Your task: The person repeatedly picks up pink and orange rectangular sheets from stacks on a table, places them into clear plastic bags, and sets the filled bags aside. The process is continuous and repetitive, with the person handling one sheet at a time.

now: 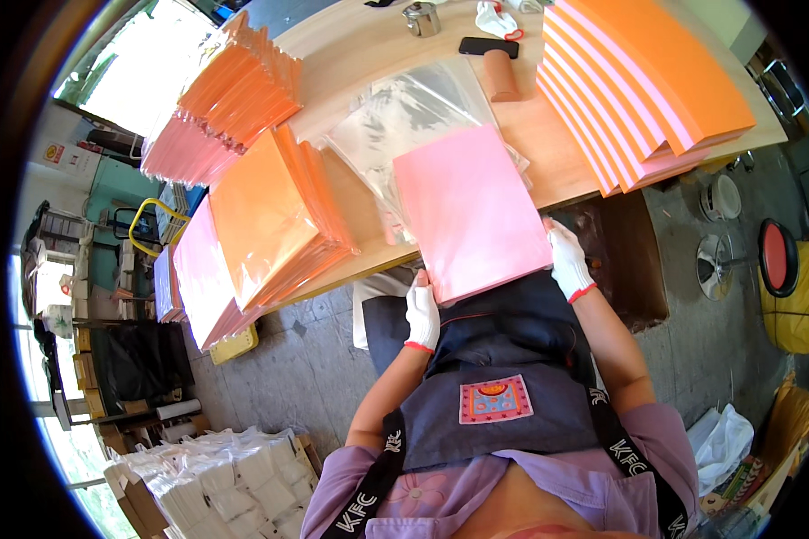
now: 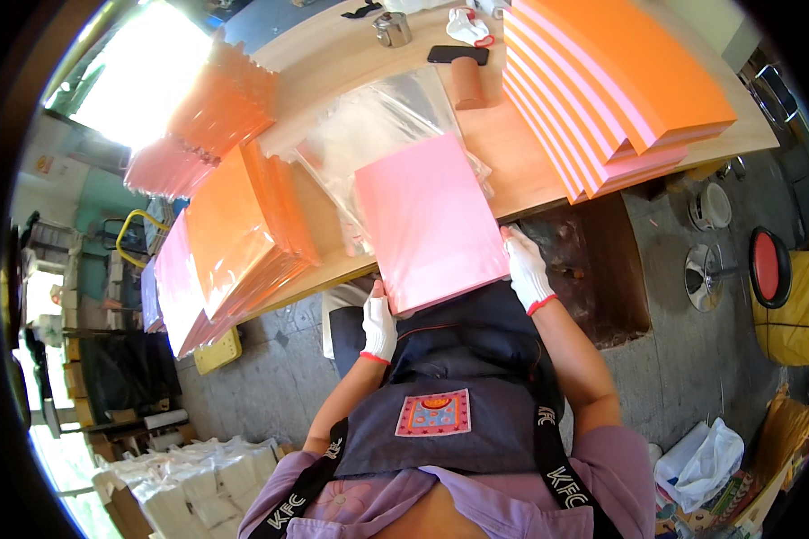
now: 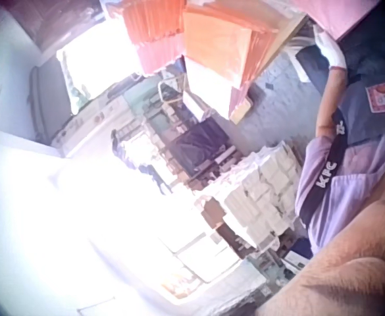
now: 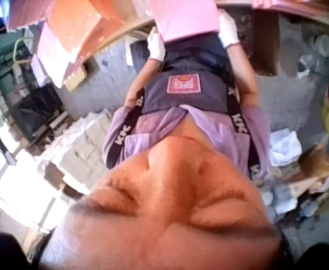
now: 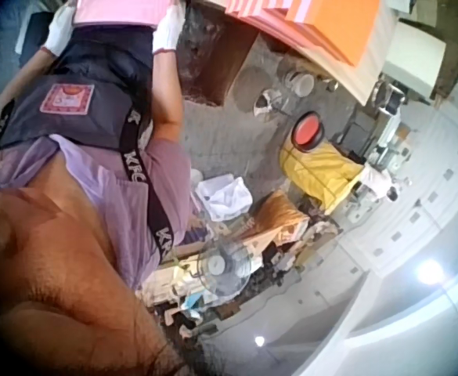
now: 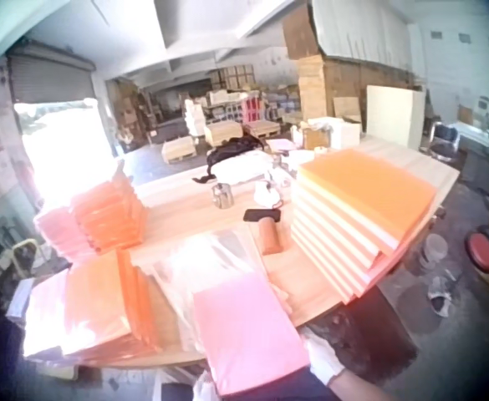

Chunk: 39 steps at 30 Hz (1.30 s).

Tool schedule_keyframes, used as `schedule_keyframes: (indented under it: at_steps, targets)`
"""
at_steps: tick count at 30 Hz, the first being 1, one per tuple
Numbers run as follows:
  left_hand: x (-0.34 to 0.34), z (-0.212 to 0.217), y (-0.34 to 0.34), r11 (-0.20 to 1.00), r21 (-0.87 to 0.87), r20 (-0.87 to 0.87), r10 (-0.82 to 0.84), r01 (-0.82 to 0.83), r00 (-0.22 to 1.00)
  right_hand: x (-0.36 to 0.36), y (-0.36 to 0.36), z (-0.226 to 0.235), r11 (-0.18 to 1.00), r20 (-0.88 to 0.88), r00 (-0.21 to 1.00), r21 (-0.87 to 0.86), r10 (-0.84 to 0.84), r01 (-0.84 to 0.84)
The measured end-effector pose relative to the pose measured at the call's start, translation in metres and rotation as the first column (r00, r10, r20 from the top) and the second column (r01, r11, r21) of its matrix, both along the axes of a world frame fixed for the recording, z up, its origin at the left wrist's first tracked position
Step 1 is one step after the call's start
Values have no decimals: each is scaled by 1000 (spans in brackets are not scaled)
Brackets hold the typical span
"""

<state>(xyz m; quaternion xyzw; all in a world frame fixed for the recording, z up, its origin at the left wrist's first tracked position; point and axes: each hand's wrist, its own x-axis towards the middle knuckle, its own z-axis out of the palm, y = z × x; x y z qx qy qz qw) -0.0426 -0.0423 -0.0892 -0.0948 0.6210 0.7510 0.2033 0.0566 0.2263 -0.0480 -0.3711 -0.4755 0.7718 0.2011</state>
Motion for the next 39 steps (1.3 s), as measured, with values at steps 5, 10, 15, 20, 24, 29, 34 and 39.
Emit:
schedule_keyframes:
  at_steps: [5, 10, 15, 20, 24, 29, 34, 39]
  targets:
    - [-2, 120, 11, 929, -163, -241, -363, 331, 900, -1, 2, 71, 970, 108, 970, 90, 216, -226]
    - [-18, 183, 2, 955, -104, -368, -298, 279, 881, 4, -24, 111, 959, -123, 969, 212, 216, -187]
    - [-15, 234, -70, 978, 11, -483, -175, 206, 858, -27, -60, 143, 814, -230, 828, 438, 512, -381]
    - [-44, 253, -173, 969, -11, -678, 173, -245, 715, -129, -155, 202, 603, -147, 613, 457, 777, -655]
    - [-91, 265, -257, 889, 350, -647, 458, -297, 609, -221, -246, 234, 299, 75, 471, 683, 879, -667]
    - [-156, 260, -361, 932, 229, -618, 363, -281, 697, -296, -336, 235, 55, 322, 447, 760, 835, -648]
    - [-177, 212, -441, 983, -23, -251, 173, -185, 953, -291, -366, 260, -289, 663, 146, 499, 734, -817]
    - [-179, 226, -416, 813, -501, -448, 50, -297, 892, -267, -318, 263, -348, 325, 338, 937, 883, 9]
